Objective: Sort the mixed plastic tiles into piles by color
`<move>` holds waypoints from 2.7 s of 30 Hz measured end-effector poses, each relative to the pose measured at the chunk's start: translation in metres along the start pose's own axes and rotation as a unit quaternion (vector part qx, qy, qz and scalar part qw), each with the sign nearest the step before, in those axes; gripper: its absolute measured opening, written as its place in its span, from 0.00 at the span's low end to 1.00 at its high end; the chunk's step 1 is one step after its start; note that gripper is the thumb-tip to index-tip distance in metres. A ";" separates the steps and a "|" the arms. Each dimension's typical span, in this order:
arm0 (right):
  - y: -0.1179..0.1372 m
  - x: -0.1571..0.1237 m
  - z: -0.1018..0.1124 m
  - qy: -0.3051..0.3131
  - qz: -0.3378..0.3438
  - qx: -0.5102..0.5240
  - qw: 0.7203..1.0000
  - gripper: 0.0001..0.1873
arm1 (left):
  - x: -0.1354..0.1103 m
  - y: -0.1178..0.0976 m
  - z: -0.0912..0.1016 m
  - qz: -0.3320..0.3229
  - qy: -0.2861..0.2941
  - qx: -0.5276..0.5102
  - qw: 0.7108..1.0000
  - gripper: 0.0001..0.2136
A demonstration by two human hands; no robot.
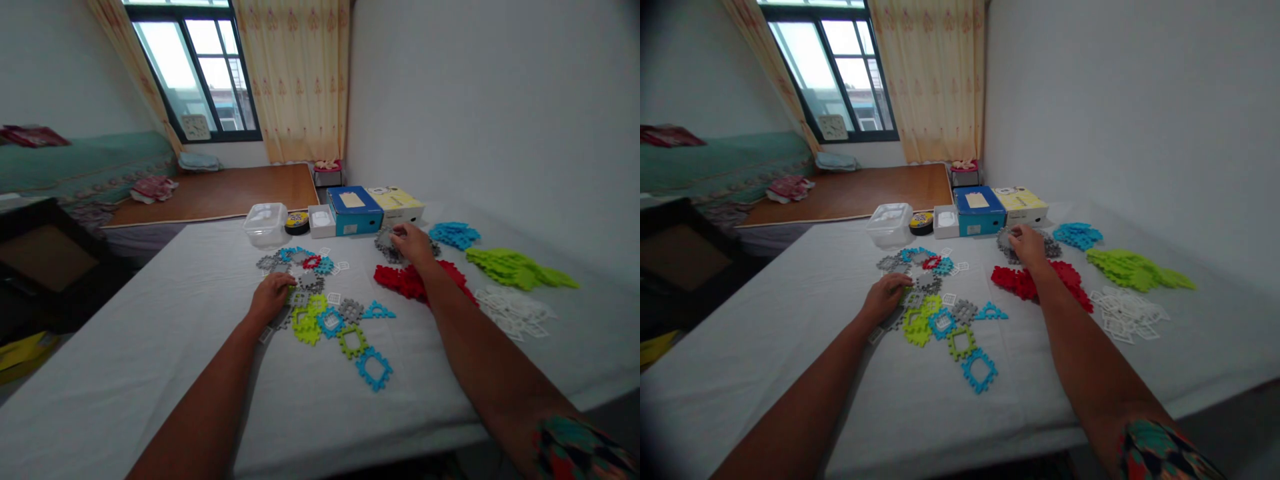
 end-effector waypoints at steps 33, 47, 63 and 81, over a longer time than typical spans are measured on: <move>0.068 -0.066 -0.080 0.351 0.047 0.260 0.898 0.14 | -0.001 0.001 0.001 0.015 0.022 0.002 1.000 0.13; -0.008 -0.003 0.015 -0.038 0.007 -0.011 0.999 0.19 | 0.000 0.005 0.004 0.027 0.005 0.027 0.999 0.15; 0.173 -0.162 -0.130 0.309 0.339 0.131 0.879 0.24 | 0.000 0.008 -0.004 0.073 0.008 -0.032 0.997 0.14; 0.165 -0.141 -0.115 0.241 0.316 0.030 0.917 0.19 | -0.002 0.011 -0.002 0.098 0.014 -0.042 0.994 0.13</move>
Point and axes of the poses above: each hand's wrist, its own x-axis towards the middle knuckle, its own z-axis out of the back of the hand, y = z × x, the point moved 10 cm from there along x, towards the middle knuckle, and after that the axes turned 10 degrees about x, right-handed, at the moved point
